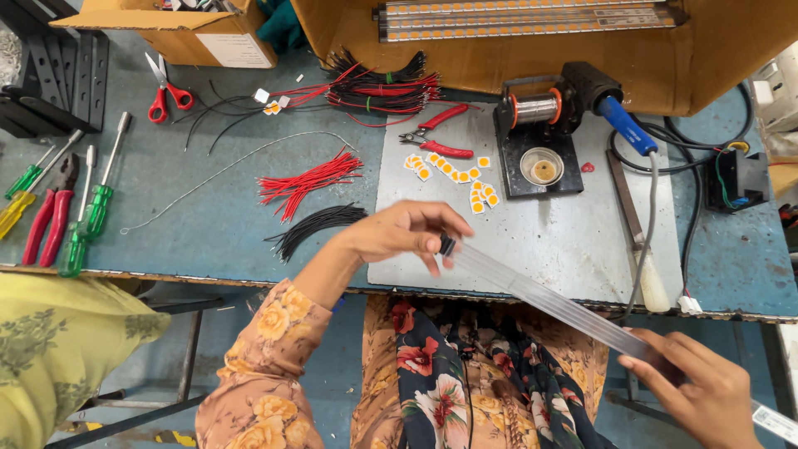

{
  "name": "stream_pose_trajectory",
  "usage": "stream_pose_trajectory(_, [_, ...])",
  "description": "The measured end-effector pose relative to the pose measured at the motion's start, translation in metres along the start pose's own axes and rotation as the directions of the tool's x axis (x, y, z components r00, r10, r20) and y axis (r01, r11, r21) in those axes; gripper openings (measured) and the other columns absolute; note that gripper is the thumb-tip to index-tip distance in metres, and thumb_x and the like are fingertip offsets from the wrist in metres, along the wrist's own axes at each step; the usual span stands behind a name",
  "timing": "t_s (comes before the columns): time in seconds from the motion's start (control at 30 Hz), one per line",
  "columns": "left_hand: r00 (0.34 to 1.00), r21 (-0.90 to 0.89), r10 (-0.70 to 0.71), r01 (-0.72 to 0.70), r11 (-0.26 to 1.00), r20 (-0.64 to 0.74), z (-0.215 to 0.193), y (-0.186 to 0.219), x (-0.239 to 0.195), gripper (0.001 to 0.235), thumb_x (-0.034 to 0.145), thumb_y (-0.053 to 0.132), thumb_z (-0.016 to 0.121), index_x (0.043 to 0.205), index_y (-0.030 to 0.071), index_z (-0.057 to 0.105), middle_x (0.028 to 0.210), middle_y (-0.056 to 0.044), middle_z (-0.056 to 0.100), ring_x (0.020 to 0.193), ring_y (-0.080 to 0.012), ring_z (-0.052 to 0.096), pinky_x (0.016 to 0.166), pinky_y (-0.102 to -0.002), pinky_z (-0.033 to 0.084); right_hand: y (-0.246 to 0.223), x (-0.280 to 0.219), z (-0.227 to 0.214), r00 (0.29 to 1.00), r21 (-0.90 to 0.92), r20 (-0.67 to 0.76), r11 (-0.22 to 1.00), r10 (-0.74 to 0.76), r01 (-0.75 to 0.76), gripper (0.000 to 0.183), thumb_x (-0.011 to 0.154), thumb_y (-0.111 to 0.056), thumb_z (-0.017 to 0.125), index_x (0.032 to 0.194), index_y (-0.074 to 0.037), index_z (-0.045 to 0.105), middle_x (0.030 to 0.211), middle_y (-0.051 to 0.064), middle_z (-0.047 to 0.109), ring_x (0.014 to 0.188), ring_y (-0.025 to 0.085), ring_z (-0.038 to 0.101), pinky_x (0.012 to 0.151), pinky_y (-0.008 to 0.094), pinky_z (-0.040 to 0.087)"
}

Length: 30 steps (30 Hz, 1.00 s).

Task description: The person removes small LED modules from a flexible strip and arranges them on a workbench. They handle the strip, peel off individual modules, and place them in rows on the table surface.

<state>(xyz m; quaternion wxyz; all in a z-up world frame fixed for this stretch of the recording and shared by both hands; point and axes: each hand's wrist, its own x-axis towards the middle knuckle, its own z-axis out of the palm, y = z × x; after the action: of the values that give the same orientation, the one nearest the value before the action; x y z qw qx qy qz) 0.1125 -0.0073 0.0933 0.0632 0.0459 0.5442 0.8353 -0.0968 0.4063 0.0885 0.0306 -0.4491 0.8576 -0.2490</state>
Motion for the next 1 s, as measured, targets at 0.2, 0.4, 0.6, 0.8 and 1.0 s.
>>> stream_pose_trajectory(0.2, [0.937,-0.171,-0.056,0.121,0.978,0.345,0.004,-0.017,0.002,0.071,0.097,0.044,0.076,0.148,0.001,0.051,0.111,-0.015,0.067,0.094,-0.0287,0.075,0.072,-0.044,0.066,0.022,-0.001,-0.003,0.981,-0.047,0.172,0.996,0.085,-0.078,0.050,0.067,-0.030,0.086,0.112,-0.010,0.080,0.076,0.002,0.063,0.064,0.014,0.060,0.054,0.028,0.050])
stream_pose_trajectory(0.4, [0.924,-0.238,-0.053,0.152,0.959,0.378,0.001,-0.022,0.001,0.062,0.104,0.038,0.070,0.149,0.001,0.051,0.102,-0.017,0.071,0.088,-0.0307,0.075,0.068,-0.042,0.065,0.028,0.000,-0.006,0.983,0.009,0.180,0.999,0.041,-0.043,0.049,0.067,-0.027,0.084,0.111,-0.005,0.078,0.078,0.005,0.063,0.067,0.016,0.062,0.061,0.031,0.052])
stream_pose_trajectory(0.6, [0.935,-0.239,-0.066,0.157,0.958,0.350,0.001,-0.027,0.000,0.058,0.103,0.035,0.071,0.147,0.001,0.053,0.103,-0.019,0.072,0.090,-0.0320,0.076,0.068,-0.042,0.065,0.029,0.000,-0.005,0.967,-0.040,0.235,0.995,0.098,-0.091,0.049,0.068,-0.027,0.084,0.111,-0.006,0.078,0.082,0.005,0.066,0.069,0.015,0.065,0.062,0.030,0.054])
stream_pose_trajectory(0.8, [0.935,-0.228,-0.064,0.151,0.962,0.349,0.000,-0.026,-0.001,0.053,0.103,0.032,0.072,0.143,0.001,0.055,0.103,-0.019,0.073,0.091,-0.0324,0.076,0.070,-0.044,0.066,0.035,0.001,-0.001,0.956,-0.062,0.266,0.991,0.127,-0.115,0.049,0.069,-0.030,0.084,0.110,-0.005,0.078,0.082,0.005,0.068,0.070,0.016,0.066,0.062,0.030,0.054])
stream_pose_trajectory(1.0, [0.948,-0.217,-0.093,0.164,0.962,0.303,0.004,-0.022,-0.003,0.051,0.104,0.031,0.071,0.144,0.003,0.056,0.103,-0.017,0.073,0.091,-0.0315,0.077,0.071,-0.044,0.066,0.032,0.001,-0.006,0.971,-0.072,0.237,0.997,0.029,-0.012,0.048,0.070,-0.030,0.082,0.109,-0.005,0.078,0.082,0.004,0.067,0.069,0.014,0.065,0.062,0.030,0.055])
